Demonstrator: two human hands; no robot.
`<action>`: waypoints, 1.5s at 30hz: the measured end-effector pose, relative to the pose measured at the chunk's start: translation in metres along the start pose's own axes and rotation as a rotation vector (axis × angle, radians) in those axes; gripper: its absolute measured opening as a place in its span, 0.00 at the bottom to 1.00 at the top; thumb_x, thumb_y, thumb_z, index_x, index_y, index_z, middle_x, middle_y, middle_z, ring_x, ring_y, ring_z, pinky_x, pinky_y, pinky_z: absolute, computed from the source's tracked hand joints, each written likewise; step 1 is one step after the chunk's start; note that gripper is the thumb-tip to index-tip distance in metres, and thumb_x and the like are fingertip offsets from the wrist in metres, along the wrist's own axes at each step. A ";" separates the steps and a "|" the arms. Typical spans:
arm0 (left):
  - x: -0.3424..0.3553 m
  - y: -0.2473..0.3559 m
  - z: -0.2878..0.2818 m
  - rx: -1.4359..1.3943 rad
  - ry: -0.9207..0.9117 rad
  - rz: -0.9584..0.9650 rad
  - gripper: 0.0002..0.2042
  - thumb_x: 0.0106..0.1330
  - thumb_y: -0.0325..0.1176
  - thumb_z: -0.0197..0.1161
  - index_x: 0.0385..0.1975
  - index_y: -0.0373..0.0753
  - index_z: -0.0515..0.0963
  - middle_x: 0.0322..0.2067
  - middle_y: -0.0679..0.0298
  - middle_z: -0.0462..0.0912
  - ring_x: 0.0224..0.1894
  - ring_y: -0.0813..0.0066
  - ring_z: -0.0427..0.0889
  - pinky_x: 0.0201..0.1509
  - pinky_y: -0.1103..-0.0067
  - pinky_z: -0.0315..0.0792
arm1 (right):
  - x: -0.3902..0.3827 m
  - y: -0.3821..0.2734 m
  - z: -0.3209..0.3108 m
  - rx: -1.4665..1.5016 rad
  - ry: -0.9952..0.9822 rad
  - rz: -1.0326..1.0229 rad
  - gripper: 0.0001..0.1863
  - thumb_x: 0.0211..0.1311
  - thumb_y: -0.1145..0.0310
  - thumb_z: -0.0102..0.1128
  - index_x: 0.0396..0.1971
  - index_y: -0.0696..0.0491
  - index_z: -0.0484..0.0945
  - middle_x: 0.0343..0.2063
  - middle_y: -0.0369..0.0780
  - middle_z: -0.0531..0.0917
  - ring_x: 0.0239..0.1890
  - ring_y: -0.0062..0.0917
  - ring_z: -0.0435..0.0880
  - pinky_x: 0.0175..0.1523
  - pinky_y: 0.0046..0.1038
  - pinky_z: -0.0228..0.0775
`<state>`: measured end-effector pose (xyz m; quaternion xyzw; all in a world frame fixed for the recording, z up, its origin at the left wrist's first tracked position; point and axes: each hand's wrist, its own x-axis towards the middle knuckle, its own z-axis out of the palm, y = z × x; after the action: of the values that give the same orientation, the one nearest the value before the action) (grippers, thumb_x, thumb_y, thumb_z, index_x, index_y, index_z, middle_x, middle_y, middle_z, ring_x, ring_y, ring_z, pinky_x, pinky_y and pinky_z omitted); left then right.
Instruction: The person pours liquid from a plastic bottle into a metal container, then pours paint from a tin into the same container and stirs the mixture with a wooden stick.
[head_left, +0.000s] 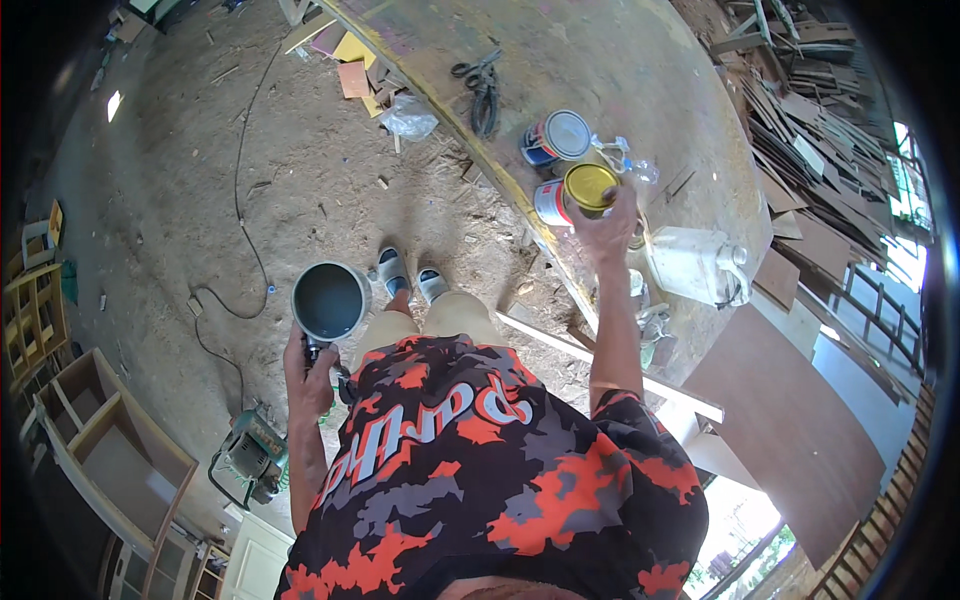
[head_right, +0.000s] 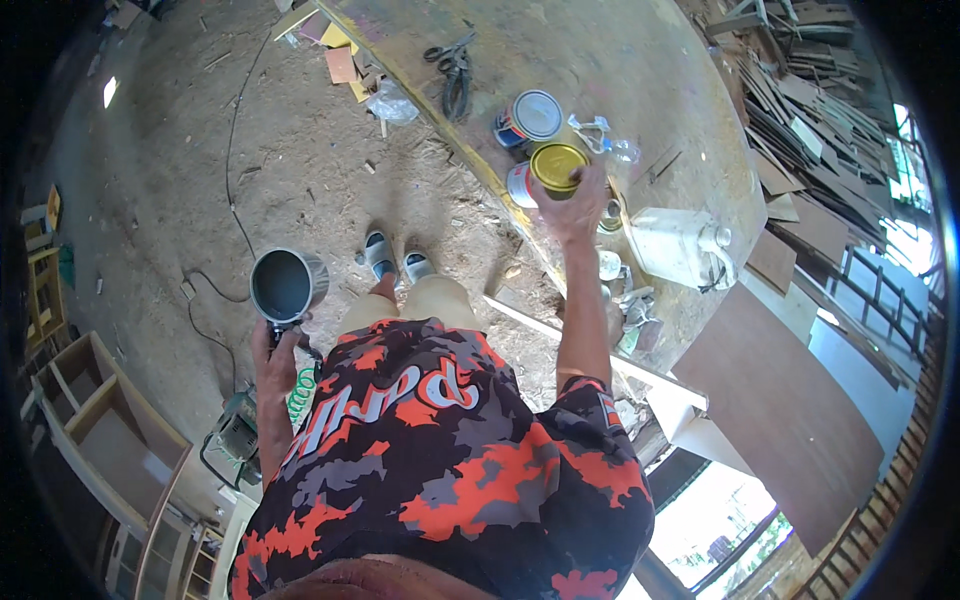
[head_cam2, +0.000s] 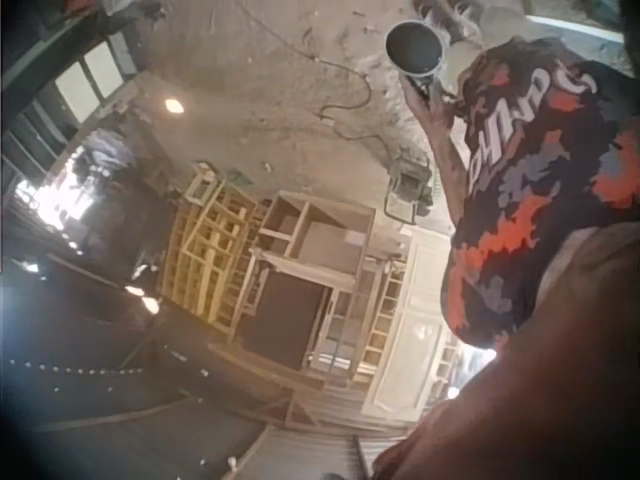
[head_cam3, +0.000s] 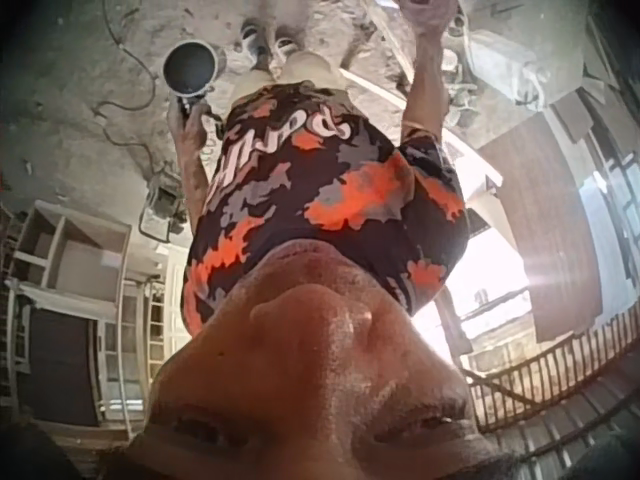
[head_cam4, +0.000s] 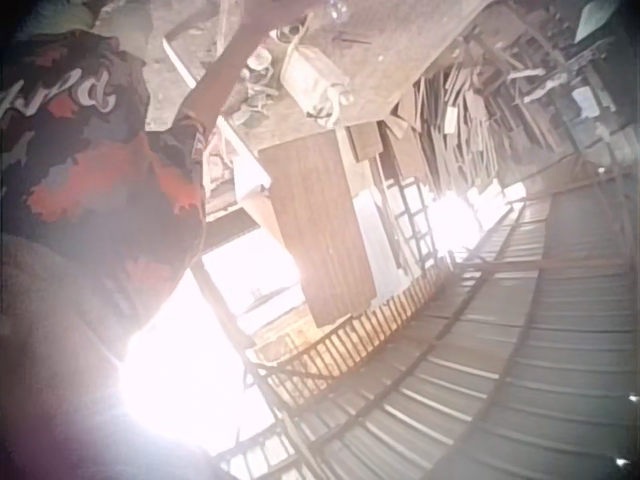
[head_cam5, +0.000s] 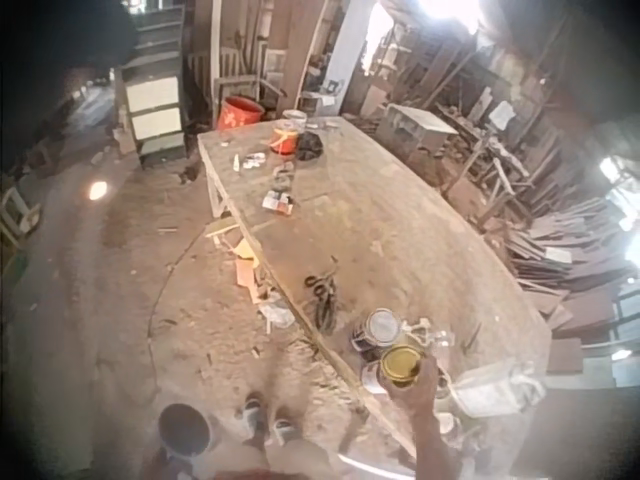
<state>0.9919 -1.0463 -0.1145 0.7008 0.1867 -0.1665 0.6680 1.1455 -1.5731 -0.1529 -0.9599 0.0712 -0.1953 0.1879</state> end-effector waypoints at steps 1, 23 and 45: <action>-0.001 -0.002 0.002 0.037 0.006 0.008 0.23 0.70 0.20 0.60 0.66 0.33 0.76 0.39 0.69 0.83 0.34 0.83 0.76 0.40 0.81 0.73 | -0.011 0.011 0.006 -0.005 0.103 -0.175 0.34 0.47 0.60 0.91 0.44 0.56 0.73 0.49 0.53 0.82 0.48 0.50 0.83 0.54 0.47 0.77; -0.076 -0.014 0.067 -0.041 0.099 0.159 0.20 0.70 0.21 0.61 0.63 0.32 0.76 0.42 0.63 0.87 0.33 0.82 0.78 0.39 0.80 0.75 | -0.006 0.012 -0.010 -0.086 -0.465 0.174 0.43 0.61 0.58 0.80 0.75 0.50 0.74 0.61 0.57 0.82 0.64 0.58 0.83 0.69 0.50 0.77; -0.135 -0.045 0.092 -0.098 0.328 0.060 0.22 0.71 0.20 0.60 0.65 0.31 0.76 0.40 0.65 0.86 0.32 0.85 0.73 0.38 0.82 0.69 | -0.001 0.035 0.053 -0.313 -0.395 -0.091 0.44 0.66 0.35 0.69 0.69 0.56 0.77 0.62 0.57 0.78 0.67 0.54 0.74 0.69 0.61 0.64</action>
<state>0.8539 -1.1422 -0.0936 0.6905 0.2803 -0.0206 0.6665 1.1635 -1.5877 -0.2118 -0.9991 0.0190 0.0010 0.0384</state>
